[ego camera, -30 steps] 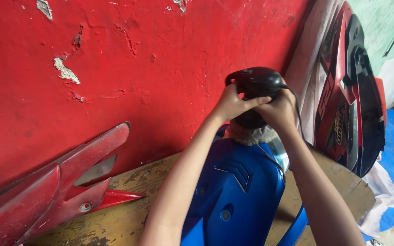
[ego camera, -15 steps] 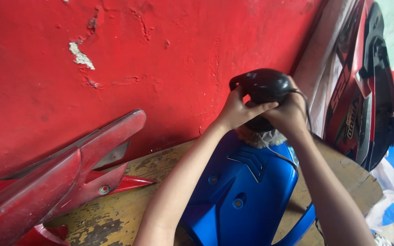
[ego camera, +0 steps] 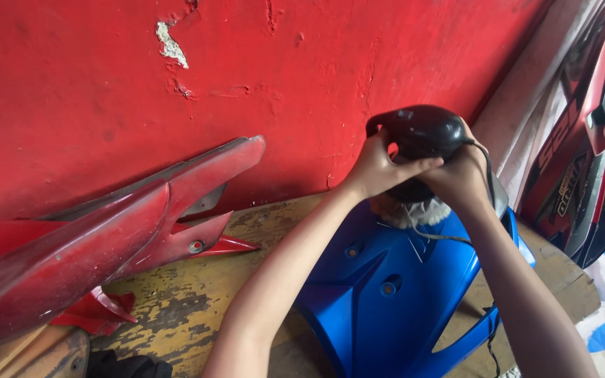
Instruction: The person uses a handheld electric polisher with a buffing pad to polish the surface of a blue motorcycle fairing. The person moves the tool across the curved surfaces and edges of the fairing, which rests on a wooden workbench.
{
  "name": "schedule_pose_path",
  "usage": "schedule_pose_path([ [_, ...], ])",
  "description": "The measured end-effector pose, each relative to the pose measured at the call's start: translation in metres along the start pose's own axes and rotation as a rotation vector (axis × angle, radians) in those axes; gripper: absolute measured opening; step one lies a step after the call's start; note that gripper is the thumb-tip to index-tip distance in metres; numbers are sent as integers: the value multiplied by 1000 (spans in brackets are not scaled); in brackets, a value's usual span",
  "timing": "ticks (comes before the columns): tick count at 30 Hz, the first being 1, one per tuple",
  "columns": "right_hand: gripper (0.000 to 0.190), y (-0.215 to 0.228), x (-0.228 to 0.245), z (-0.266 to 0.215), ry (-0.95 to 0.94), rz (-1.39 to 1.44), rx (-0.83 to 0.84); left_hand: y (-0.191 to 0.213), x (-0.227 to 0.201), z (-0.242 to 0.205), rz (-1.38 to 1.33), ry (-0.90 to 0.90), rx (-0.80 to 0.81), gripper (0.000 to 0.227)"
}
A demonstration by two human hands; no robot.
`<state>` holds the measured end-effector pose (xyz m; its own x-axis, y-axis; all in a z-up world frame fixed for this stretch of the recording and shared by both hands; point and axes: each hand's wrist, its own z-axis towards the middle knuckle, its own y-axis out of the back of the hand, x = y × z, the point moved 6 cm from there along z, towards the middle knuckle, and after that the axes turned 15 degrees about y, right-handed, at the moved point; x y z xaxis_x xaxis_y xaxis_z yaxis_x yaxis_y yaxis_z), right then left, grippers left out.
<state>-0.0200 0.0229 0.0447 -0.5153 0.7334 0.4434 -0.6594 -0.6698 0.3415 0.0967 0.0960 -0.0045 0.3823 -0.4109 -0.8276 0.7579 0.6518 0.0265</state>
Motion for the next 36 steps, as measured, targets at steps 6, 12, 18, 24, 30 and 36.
schedule_pose_path([
  [6, 50, -20, 2, -1, 86, -71, 26, 28, -1, -23, 25, -69, -76, 61],
  [12, 57, 12, 33, -27, 186, -217, 67, -7, -38, -54, 43, -28, 118, 57],
  [18, 60, 52, 20, -24, 123, -154, -15, -55, -28, -11, -37, -87, 84, 62],
  [24, 55, 57, 14, -33, 98, -154, -34, -52, -30, -28, 60, -61, 47, 54],
  [30, 65, 79, 30, -76, 26, -91, 51, -79, -67, -75, 23, -95, 152, 53],
  [36, 60, 105, 6, -82, 55, -118, -37, -107, -52, -54, 56, -134, 96, 52],
])
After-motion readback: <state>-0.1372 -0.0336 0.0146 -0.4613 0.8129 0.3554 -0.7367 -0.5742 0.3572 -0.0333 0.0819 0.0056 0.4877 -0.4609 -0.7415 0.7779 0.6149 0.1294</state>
